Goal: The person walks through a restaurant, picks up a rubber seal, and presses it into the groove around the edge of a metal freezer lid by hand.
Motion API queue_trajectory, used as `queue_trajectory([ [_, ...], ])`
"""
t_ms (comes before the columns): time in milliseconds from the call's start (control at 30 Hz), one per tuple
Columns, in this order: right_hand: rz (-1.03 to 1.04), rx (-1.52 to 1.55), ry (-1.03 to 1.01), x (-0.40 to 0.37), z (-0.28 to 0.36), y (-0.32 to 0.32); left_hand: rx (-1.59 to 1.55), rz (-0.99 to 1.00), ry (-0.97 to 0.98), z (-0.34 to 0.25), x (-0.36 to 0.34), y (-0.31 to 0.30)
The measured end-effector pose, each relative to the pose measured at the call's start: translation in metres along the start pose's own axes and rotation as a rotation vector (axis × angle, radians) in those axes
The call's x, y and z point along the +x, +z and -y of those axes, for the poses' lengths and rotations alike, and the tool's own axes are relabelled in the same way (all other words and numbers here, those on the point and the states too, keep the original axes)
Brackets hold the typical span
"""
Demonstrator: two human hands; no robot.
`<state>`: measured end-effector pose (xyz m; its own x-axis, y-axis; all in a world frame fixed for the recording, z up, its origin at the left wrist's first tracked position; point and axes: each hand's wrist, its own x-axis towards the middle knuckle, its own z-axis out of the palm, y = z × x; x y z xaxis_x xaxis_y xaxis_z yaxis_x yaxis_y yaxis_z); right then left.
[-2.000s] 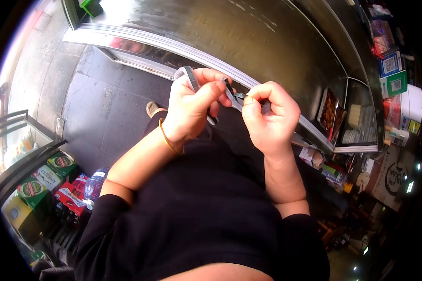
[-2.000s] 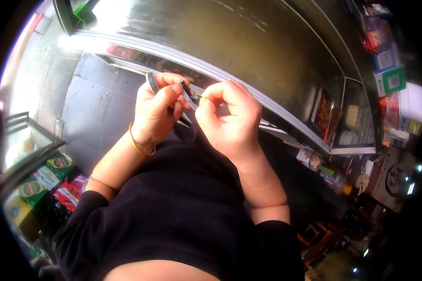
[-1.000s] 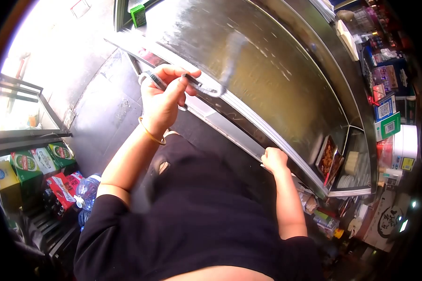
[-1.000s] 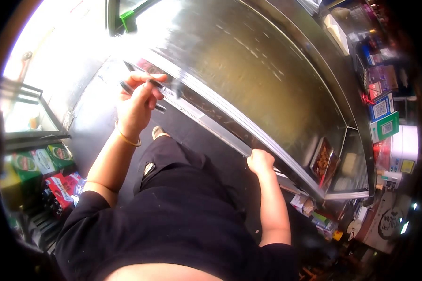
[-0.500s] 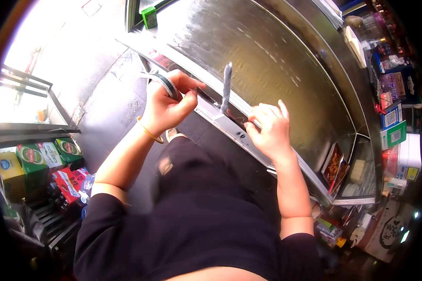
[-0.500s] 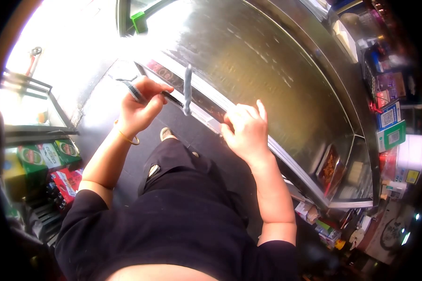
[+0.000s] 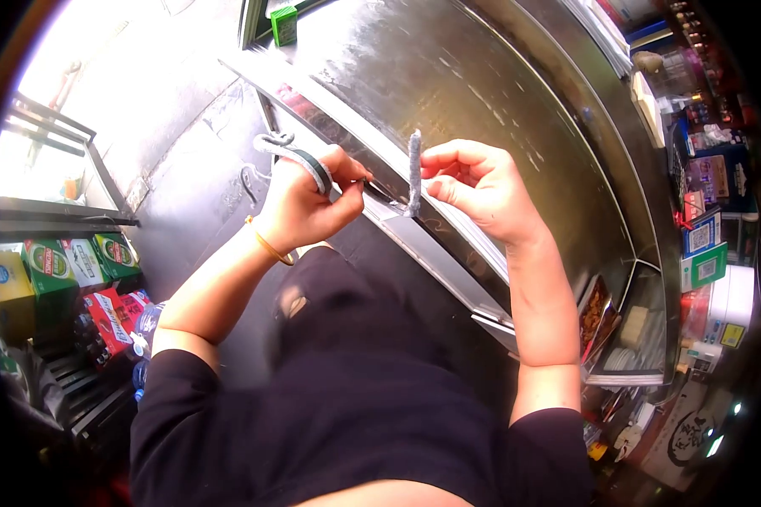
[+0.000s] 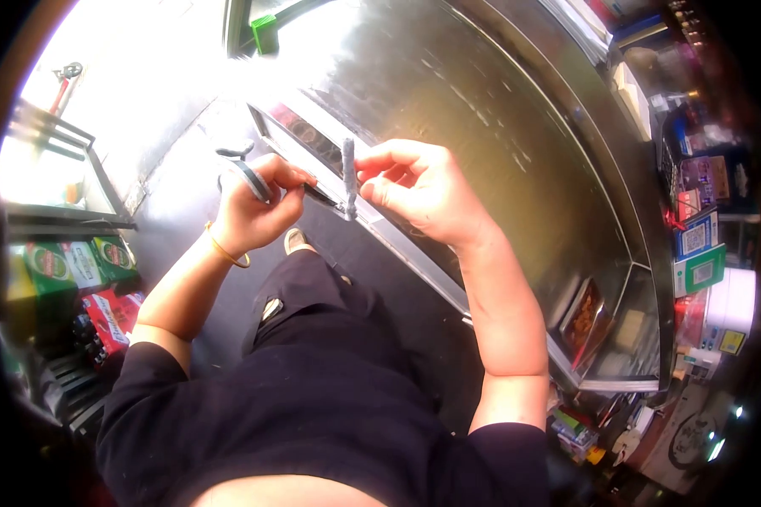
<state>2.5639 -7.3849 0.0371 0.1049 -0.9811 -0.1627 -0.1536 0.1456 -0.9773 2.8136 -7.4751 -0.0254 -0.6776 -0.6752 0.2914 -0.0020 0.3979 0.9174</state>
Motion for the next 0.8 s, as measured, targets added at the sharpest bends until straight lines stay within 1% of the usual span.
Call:
queue_trajectory([
  [33,0.009,-0.055,-0.003,-0.001,0.002,-0.003,-0.052,-0.011,-0.005,0.007,-0.001,0.001],
  [133,-0.071,0.015,-0.127,0.004,0.004,0.005,-0.102,-0.134,0.094,0.022,0.001,0.01],
  [267,0.015,-0.055,0.071,0.022,0.0,0.004,-0.098,-0.1,0.115,0.026,0.0,0.012],
  [300,-0.02,-0.034,0.106,0.028,-0.002,0.004,-0.113,-0.088,0.122,0.026,0.001,0.012],
  [333,0.039,-0.032,0.134,0.035,-0.003,-0.002,-0.127,-0.076,0.13,0.026,0.001,0.012],
  [400,0.159,-0.026,0.188,0.048,-0.001,-0.013,-0.071,0.019,0.085,0.021,0.002,0.003],
  [433,0.151,-0.026,0.209,0.049,0.002,-0.013,-0.043,0.066,0.059,0.019,0.001,-0.001],
  [533,0.141,-0.086,0.176,0.051,0.006,-0.017,-0.018,0.089,0.066,0.019,0.002,-0.008],
  [633,0.06,-0.06,0.139,0.048,0.01,-0.018,-0.277,-0.029,-0.184,0.006,0.001,-0.005],
  [700,0.01,-0.063,0.122,0.047,0.008,-0.024,-0.41,-0.065,-0.276,0.004,0.004,-0.008],
  [767,-0.079,0.028,0.084,0.046,-0.002,-0.032,-0.501,-0.113,-0.375,0.004,0.009,-0.012],
  [800,-0.122,0.072,0.066,0.045,-0.007,-0.035,-0.646,-0.147,-0.383,0.012,0.009,-0.012],
])
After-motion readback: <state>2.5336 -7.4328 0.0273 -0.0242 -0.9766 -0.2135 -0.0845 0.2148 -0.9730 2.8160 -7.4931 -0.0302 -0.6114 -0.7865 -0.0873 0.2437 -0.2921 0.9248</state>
